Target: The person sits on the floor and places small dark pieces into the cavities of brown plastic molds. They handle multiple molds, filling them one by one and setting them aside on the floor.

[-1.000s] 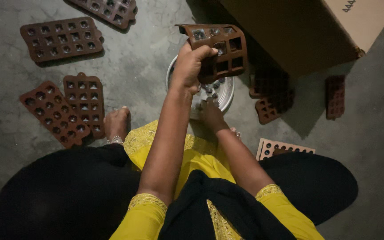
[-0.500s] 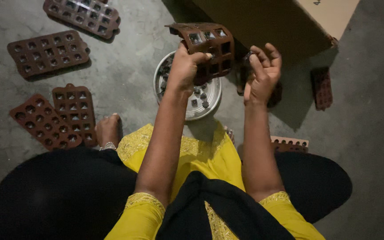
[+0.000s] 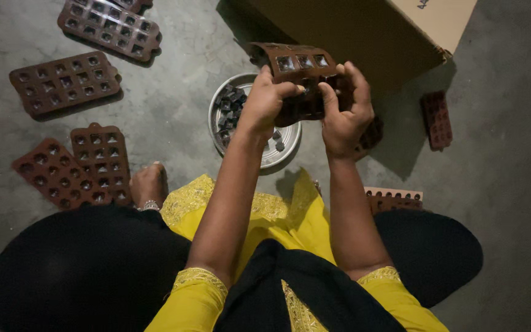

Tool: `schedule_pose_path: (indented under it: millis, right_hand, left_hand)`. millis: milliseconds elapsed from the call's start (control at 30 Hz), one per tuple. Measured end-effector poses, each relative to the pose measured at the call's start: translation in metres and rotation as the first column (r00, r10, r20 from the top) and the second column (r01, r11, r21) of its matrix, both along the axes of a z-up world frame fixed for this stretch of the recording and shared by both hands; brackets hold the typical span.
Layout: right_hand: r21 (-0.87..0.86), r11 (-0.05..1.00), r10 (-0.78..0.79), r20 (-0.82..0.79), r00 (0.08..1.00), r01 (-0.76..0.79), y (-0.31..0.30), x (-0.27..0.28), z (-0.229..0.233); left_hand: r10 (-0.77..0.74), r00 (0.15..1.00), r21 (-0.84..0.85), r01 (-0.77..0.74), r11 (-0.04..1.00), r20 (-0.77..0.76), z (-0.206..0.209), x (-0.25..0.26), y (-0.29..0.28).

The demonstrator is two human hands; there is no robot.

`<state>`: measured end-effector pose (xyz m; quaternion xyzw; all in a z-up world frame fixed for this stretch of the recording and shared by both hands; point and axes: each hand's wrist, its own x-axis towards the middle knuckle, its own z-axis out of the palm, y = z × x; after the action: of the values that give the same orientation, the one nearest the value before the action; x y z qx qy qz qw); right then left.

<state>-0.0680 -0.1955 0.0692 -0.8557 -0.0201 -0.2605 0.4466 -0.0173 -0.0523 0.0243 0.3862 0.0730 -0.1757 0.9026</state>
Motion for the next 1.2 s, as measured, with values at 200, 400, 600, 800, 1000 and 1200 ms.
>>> schedule_pose_path:
  millis: [200, 400, 600, 800, 1000, 1200]
  right_hand:
    - [0.129, 0.991, -0.036, -0.021, 0.999, 0.039, -0.008, 0.003, -0.002]
    - [0.605, 0.786, 0.065, -0.292, 0.954, 0.131, -0.027, 0.021, 0.007]
    - [0.838, 0.54, 0.382, -0.328, 0.864, 0.08, -0.008, 0.017, 0.017]
    - [0.806, 0.582, 0.371, -0.382, 0.847, 0.109, -0.011, 0.019, 0.006]
    - [0.818, 0.553, 0.36, -0.407, 0.839, 0.16, -0.011, 0.023, 0.001]
    - [0.78, 0.604, 0.32, -0.426, 0.846, 0.164, -0.012, 0.024, -0.005]
  left_hand:
    - [-0.016, 0.995, 0.081, 0.024, 0.996, -0.1, 0.003, -0.001, 0.003]
    - [-0.017, 0.992, 0.018, 0.019, 1.0, -0.123, 0.008, 0.004, 0.011]
    - [-0.033, 0.997, -0.039, 0.03, 0.999, -0.069, 0.009, 0.004, 0.011]
    - [-0.057, 0.991, 0.037, 0.061, 0.997, -0.121, 0.005, 0.005, 0.012]
    - [-0.057, 0.996, 0.022, 0.058, 0.998, -0.069, 0.003, 0.005, 0.011]
    - [-0.063, 0.993, -0.031, 0.06, 0.998, -0.104, 0.001, 0.004, 0.012]
